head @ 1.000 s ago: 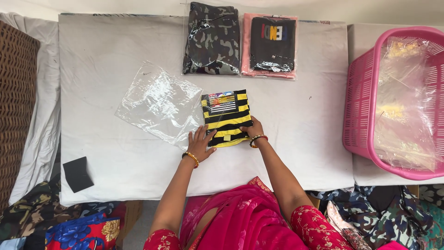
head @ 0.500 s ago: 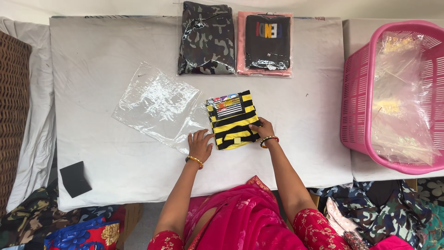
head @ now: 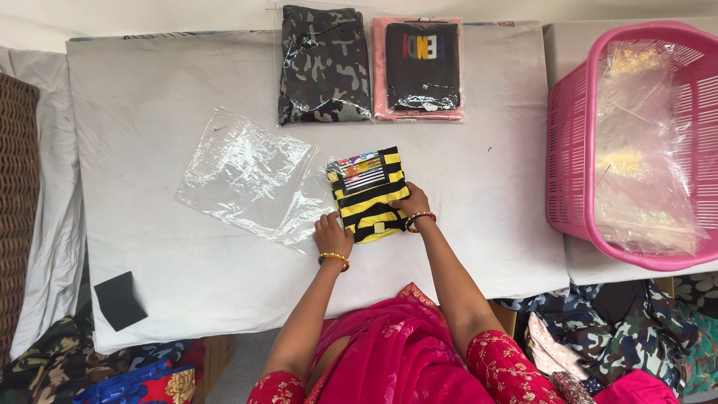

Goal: The person folds a camouflage-patterned garment and a yellow-and-black striped garment on a white table. They place each folded item into a clear plastic bag and arrange the packaged items on the table.

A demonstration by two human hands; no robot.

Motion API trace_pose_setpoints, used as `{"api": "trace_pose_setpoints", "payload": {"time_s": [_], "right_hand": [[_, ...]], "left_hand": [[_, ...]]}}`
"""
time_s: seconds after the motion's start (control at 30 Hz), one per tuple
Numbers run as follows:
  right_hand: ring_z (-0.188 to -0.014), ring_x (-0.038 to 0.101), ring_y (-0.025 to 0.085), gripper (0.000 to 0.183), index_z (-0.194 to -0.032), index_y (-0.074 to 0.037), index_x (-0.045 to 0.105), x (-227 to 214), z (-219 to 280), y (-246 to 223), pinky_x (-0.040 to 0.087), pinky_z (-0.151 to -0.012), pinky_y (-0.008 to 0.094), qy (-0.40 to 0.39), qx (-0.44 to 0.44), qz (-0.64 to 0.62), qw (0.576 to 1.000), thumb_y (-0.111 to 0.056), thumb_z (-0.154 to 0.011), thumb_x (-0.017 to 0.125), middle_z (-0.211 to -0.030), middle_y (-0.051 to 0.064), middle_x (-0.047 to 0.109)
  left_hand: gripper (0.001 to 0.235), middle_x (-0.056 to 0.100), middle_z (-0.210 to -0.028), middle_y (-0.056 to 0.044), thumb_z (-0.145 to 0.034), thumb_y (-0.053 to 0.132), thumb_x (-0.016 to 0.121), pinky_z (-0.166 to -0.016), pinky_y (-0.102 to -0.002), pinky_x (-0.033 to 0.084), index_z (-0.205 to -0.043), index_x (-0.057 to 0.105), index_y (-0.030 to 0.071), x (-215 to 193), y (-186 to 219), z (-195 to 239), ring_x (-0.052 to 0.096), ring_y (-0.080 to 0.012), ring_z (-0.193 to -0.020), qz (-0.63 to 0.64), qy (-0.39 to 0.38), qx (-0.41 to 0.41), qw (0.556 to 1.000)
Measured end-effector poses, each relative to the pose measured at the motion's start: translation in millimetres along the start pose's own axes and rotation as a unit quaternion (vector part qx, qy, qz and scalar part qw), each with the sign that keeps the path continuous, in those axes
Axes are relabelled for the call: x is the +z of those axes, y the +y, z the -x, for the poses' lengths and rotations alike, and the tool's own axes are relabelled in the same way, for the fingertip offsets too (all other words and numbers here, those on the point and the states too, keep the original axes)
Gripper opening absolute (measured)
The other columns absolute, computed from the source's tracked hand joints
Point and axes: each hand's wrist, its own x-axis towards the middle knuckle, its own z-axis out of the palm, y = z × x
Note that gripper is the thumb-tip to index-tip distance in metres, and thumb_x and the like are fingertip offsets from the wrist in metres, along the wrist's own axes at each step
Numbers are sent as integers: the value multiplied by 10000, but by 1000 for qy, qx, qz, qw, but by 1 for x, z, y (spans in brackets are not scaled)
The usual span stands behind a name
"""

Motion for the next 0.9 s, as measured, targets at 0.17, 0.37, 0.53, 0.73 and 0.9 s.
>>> {"api": "trace_pose_setpoints", "payload": {"time_s": [0.17,0.37,0.53,0.73,0.9], "right_hand": [[-1042,720,262,607,-1248,-80,661,14,5,0,564,-930,366,18,-15,50,998,-87,-682,879,-1131,114,737],[-1168,606,353,754,-1395,-105,550,36,-6,25,521,-989,410,61,-88,120,987,-92,-705,854,-1270,167,570],[-1193,593,355,813,-1445,-103,487,27,4,9,522,-995,407,46,-101,111,988,-79,-710,834,-1306,171,547],[-1099,713,250,727,-1398,-88,542,15,-3,10,558,-950,360,-15,-53,-30,998,-116,-735,838,-1206,118,733],[-1081,720,204,672,-1390,-68,552,13,15,-13,559,-938,332,-49,-76,-94,991,-202,-791,826,-1214,109,740]], "left_hand": [[531,531,-1235,-132,-760,148,815,-1089,-447,397,-1232,580,78,51,-2,-13,465,-345,-1240,124,55,-67,988],[733,429,-1311,-177,-688,30,855,-1049,-398,428,-1311,470,36,60,34,-6,488,-341,-1218,306,94,-206,925],[625,619,-1282,-149,-790,83,791,-972,-357,522,-1315,460,11,91,14,-17,649,-290,-1144,516,53,-298,801],[549,704,-1250,-187,-823,84,812,-921,-319,526,-1287,564,-75,117,-17,-44,683,-231,-1052,629,52,-257,732],[697,684,-1222,-198,-801,134,820,-947,-432,525,-1393,478,-3,68,29,-22,680,-321,-1092,372,93,-87,920]]}}
